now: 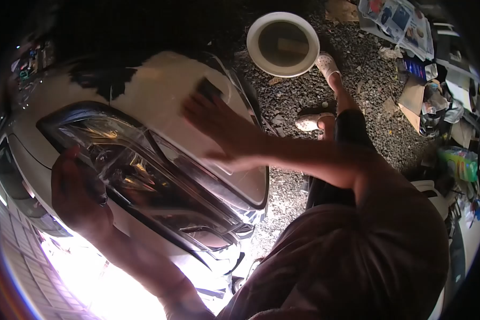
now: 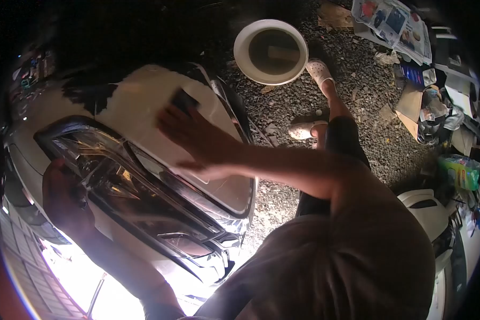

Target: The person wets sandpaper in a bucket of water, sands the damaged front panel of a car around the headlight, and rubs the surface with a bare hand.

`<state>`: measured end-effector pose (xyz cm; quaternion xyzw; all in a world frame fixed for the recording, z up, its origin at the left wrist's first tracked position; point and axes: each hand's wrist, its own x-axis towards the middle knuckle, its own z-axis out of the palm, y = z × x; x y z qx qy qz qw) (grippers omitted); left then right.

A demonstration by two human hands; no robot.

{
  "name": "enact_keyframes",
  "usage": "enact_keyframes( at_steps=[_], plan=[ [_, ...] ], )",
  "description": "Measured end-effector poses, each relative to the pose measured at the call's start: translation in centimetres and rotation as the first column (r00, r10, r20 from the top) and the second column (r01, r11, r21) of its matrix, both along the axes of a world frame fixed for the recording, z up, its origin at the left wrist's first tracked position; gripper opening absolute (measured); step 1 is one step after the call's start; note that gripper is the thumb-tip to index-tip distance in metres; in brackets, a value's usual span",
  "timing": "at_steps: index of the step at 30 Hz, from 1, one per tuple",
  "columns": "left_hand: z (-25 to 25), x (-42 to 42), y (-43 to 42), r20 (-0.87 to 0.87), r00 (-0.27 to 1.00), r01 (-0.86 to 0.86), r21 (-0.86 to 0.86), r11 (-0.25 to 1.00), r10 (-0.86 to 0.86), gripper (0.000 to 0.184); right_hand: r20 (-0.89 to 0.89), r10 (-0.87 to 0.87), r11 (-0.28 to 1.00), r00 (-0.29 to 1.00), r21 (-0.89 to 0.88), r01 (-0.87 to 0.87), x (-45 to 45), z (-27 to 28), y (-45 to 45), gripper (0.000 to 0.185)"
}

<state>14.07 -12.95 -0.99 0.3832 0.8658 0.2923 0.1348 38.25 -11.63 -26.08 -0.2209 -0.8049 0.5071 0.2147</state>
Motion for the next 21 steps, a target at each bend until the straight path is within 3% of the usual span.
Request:
enact_keyframes(
  at_steps=[1, 4, 5, 6, 7, 9, 10, 11, 13, 16, 17, 19, 21],
  plan=[
    [0.0, -0.4, -0.1, 0.021, 0.999, 0.04, 0.034, 0.999, -0.041, 0.028, -0.052, -0.067, 0.996, 0.996, 0.059, 0.07, -2.7, -0.6, 2.9, 0.098],
    [0.4, 0.1, 0.4, 0.158, 0.987, 0.004, -0.066, 0.998, 0.007, 0.026, -0.143, -0.146, 0.988, 0.979, -0.079, 0.136, -7.1, -0.5, 7.4, 0.092],
    [0.5, 0.5, 1.0, -0.349, 0.825, 0.401, -0.194, 0.895, -0.445, 0.025, -0.134, -0.138, 0.986, 0.981, -0.113, 0.123, -6.1, -0.2, 6.7, 0.092],
    [0.4, 0.4, 1.4, -0.525, 0.579, 0.534, -0.335, 0.776, -0.624, 0.025, -0.127, -0.126, 0.985, 0.984, -0.132, 0.109, -4.8, 0.3, 6.3, 0.092],
    [0.2, 0.4, 1.7, -0.667, 0.259, 0.6, -0.455, 0.658, -0.698, 0.024, -0.083, -0.11, 0.993, 0.99, -0.056, 0.106, -3.0, -0.9, 3.3, 0.093],
    [0.1, -0.7, 0.8, -0.649, 0.345, 0.605, -0.399, 0.689, -0.678, 0.025, 0.009, 0.085, 0.994, 0.996, -0.075, -0.085, 2.5, -1.3, -1.6, 0.103],
    [0.1, -1.0, 0.3, -0.636, 0.373, 0.604, -0.386, 0.697, -0.675, 0.025, -0.026, 0.09, 0.983, 0.996, -0.158, -0.093, 4.0, -2.1, -3.9, 0.103],
    [0.0, -0.8, -0.2, -0.436, 0.752, 0.465, -0.179, 0.867, -0.494, 0.024, -0.028, 0.096, 0.982, 0.995, -0.161, -0.1, 3.6, -2.1, -3.3, 0.103],
    [-0.5, -0.4, -0.3, -0.118, 0.965, 0.229, -0.048, 0.972, -0.233, 0.024, -0.005, 0.045, 0.993, 0.999, -0.107, -0.045, 1.6, -1.4, -0.5, 0.101],
    [-0.8, 0.0, 0.3, -0.262, 0.919, 0.273, -0.116, 0.955, -0.295, 0.024, -0.134, -0.13, 0.988, 0.982, -0.098, 0.117, -6.6, -1.6, 7.5, 0.095],
    [-0.6, -0.2, 0.3, -0.216, 0.939, 0.252, -0.103, 0.962, -0.269, 0.025, -0.137, -0.136, 0.987, 0.981, -0.106, 0.123, -7.0, -1.7, 8.5, 0.095],
    [-0.3, -0.7, 0.2, -0.159, 0.954, 0.239, -0.098, 0.966, -0.252, 0.025, -0.197, -0.116, 0.931, 0.973, -0.364, 0.037, -6.9, -1.6, 9.6, 0.093],
    [-0.6, -1.0, 0.3, -0.319, 0.867, 0.366, -0.11, 0.924, -0.382, 0.026, -0.1, -0.156, 0.944, 0.983, -0.308, 0.119, -2.0, -1.5, 4.5, 0.091]
  ],
)
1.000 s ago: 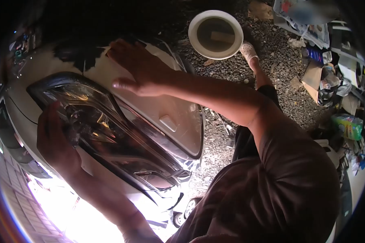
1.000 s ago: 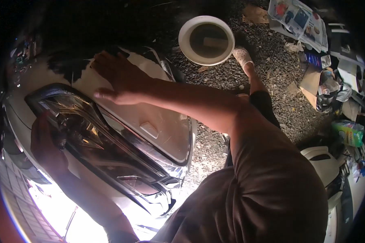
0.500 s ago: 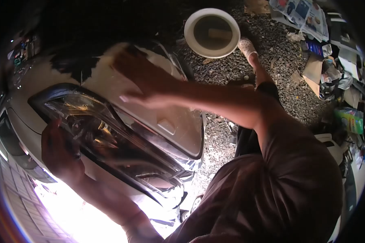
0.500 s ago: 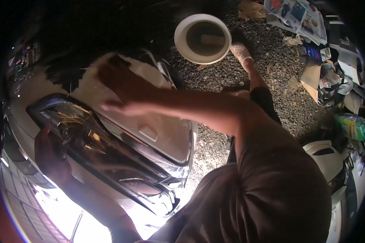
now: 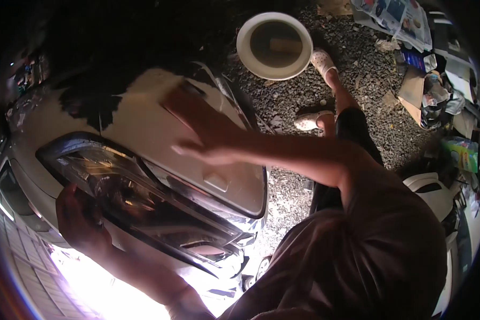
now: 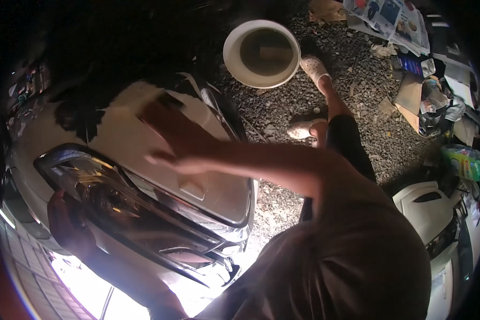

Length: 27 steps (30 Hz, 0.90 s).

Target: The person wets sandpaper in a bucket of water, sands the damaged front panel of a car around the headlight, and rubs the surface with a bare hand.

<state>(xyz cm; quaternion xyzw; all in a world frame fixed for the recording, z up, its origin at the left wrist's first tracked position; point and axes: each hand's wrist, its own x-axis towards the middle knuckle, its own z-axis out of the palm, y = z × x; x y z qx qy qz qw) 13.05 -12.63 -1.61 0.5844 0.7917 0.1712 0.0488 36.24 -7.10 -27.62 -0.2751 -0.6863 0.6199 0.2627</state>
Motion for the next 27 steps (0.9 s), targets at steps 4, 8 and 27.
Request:
enact_keyframes(
  at_steps=[4, 8, 27],
  plan=[
    [0.4, 1.1, 0.3, 0.227, 0.926, -0.3, -0.043, 0.953, 0.302, 0.028, 0.068, 0.079, 0.996, 0.995, -0.037, -0.077, 4.6, -1.0, -6.8, 0.096],
    [0.8, -1.5, -0.9, -0.067, 0.979, -0.198, -0.088, 0.976, 0.192, 0.041, 0.011, 0.049, 0.998, 0.999, -0.028, -0.048, -1.6, -0.9, 1.8, 0.091],
    [0.2, -0.9, -0.6, -0.053, 0.994, -0.1, -0.013, 0.995, 0.099, 0.03, 0.035, 0.027, 0.982, 0.999, -0.188, -0.019, 2.9, 0.3, -2.2, 0.086]
  ],
)
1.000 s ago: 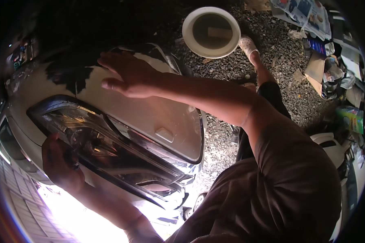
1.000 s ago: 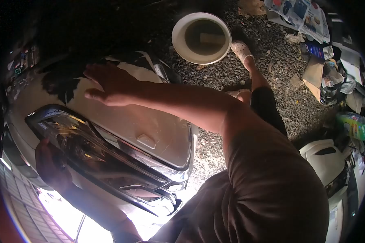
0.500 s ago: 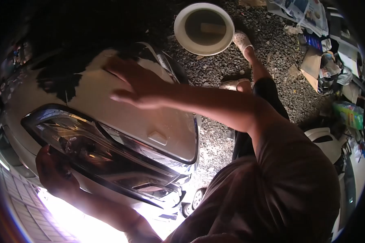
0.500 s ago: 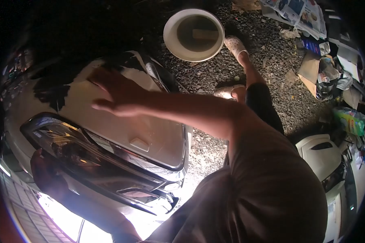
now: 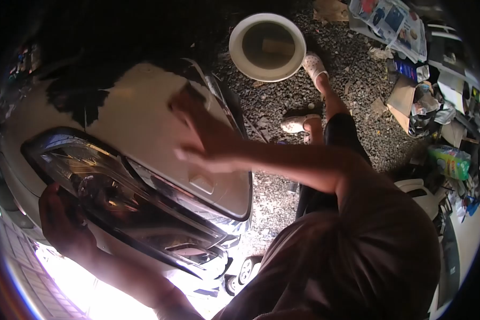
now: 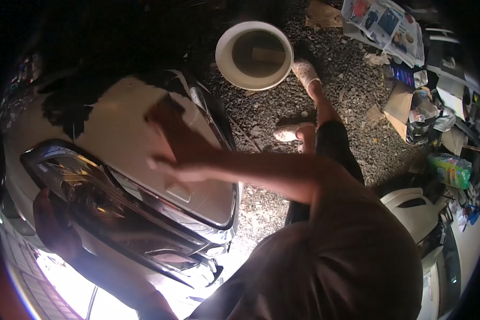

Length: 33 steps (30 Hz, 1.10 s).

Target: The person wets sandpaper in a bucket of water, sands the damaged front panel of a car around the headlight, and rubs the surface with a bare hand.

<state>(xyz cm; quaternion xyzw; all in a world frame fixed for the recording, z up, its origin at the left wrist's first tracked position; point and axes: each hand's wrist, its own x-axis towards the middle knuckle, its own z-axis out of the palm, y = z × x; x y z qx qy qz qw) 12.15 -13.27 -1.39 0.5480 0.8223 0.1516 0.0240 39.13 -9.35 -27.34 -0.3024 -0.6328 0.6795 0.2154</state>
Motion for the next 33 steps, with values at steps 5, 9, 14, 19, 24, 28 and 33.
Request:
enact_keyframes(
  at_steps=[5, 9, 14, 19, 24, 28, 33],
  plan=[
    [0.2, 0.0, -0.2, 0.095, 0.993, -0.066, -0.009, 0.998, 0.067, 0.028, 0.041, -0.08, 0.948, 0.996, 0.312, 0.063, -1.3, -2.4, 0.3, 0.081],
    [-0.2, 0.6, 0.1, 0.071, 0.996, -0.062, 0.039, 0.997, 0.059, 0.029, -0.055, -0.027, 0.95, 0.998, -0.313, 0.008, -5.3, -3.9, 6.8, 0.082],
    [1.6, -1.2, -0.6, -0.258, 0.946, 0.101, -0.332, 0.938, -0.194, 0.058, -0.13, -0.131, 0.92, 0.983, 0.353, 0.169, -2.5, 0.0, 0.2, 0.076],
    [2.0, -0.4, 0.8, -0.405, 0.635, 0.535, -0.384, 0.753, -0.658, 0.062, -0.153, 0.03, 0.951, 0.988, -0.3, -0.075, -6.7, -6.0, 8.1, 0.087],
    [0.8, -0.4, -0.3, -0.162, 0.987, -0.009, -0.182, 0.983, -0.021, 0.047, 0.007, -0.108, 0.987, 0.994, 0.124, 0.106, -3.4, -1.3, 0.5, 0.087],
    [0.4, 0.6, 1.6, -0.44, 0.721, 0.452, -0.287, 0.845, -0.535, 0.035, -0.004, -0.058, 0.994, 0.998, 0.087, 0.058, -5.4, -4.3, 4.5, 0.092],
    [0.7, 0.4, 0.5, -0.133, 0.989, 0.053, -0.102, 0.993, -0.067, 0.032, -0.031, -0.109, 0.982, 0.994, -0.156, 0.102, -6.3, -3.2, 5.5, 0.094]
  ],
)
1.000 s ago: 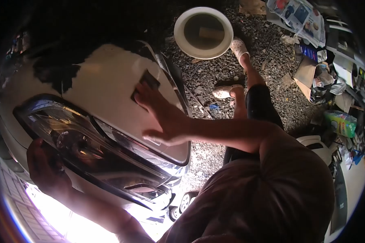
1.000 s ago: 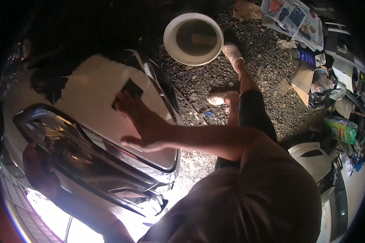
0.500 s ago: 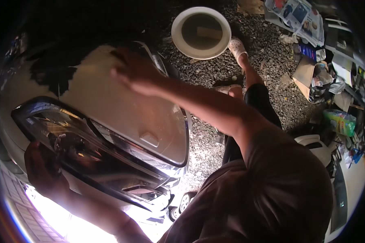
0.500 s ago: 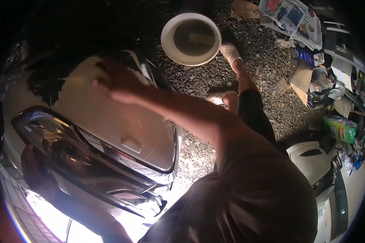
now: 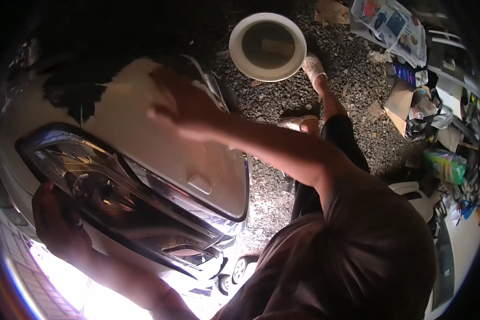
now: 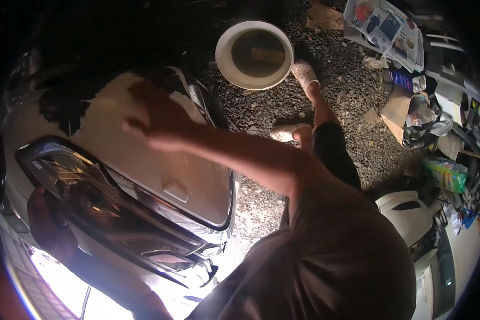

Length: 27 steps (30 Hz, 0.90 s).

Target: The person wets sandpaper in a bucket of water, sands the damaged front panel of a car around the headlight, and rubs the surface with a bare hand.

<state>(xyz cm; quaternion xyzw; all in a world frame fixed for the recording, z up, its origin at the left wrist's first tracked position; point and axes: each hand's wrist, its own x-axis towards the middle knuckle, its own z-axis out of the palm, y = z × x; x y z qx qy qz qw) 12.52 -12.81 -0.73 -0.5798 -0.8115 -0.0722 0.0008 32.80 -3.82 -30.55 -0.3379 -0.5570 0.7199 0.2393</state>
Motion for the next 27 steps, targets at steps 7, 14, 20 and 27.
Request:
enact_keyframes(
  at_steps=[7, 14, 20, 27],
  plan=[
    [-1.1, 1.2, -0.2, 0.046, 0.995, -0.096, 0.09, 0.991, 0.092, 0.029, -0.091, 0.187, 0.958, 0.978, 0.236, -0.161, -0.7, 3.1, 2.9, 0.085],
    [-0.7, 0.3, 1.2, -0.131, 0.963, 0.244, 0.044, 0.969, -0.237, 0.029, 0.057, 0.02, 0.946, 0.998, 0.321, -0.037, 4.8, -1.0, -6.3, 0.085],
    [-0.5, 1.5, 0.3, 0.166, 0.957, -0.242, 0.017, 0.97, 0.236, 0.028, -0.098, 0.166, 0.947, 0.981, 0.292, -0.131, -2.9, 4.4, 3.6, 0.079],
    [0.0, 1.9, 0.1, 0.43, 0.817, -0.445, 0.045, 0.894, 0.385, 0.027, 0.09, 0.105, 0.985, 0.99, 0.126, -0.116, -1.3, -0.2, 3.5, 0.076]
  ],
)
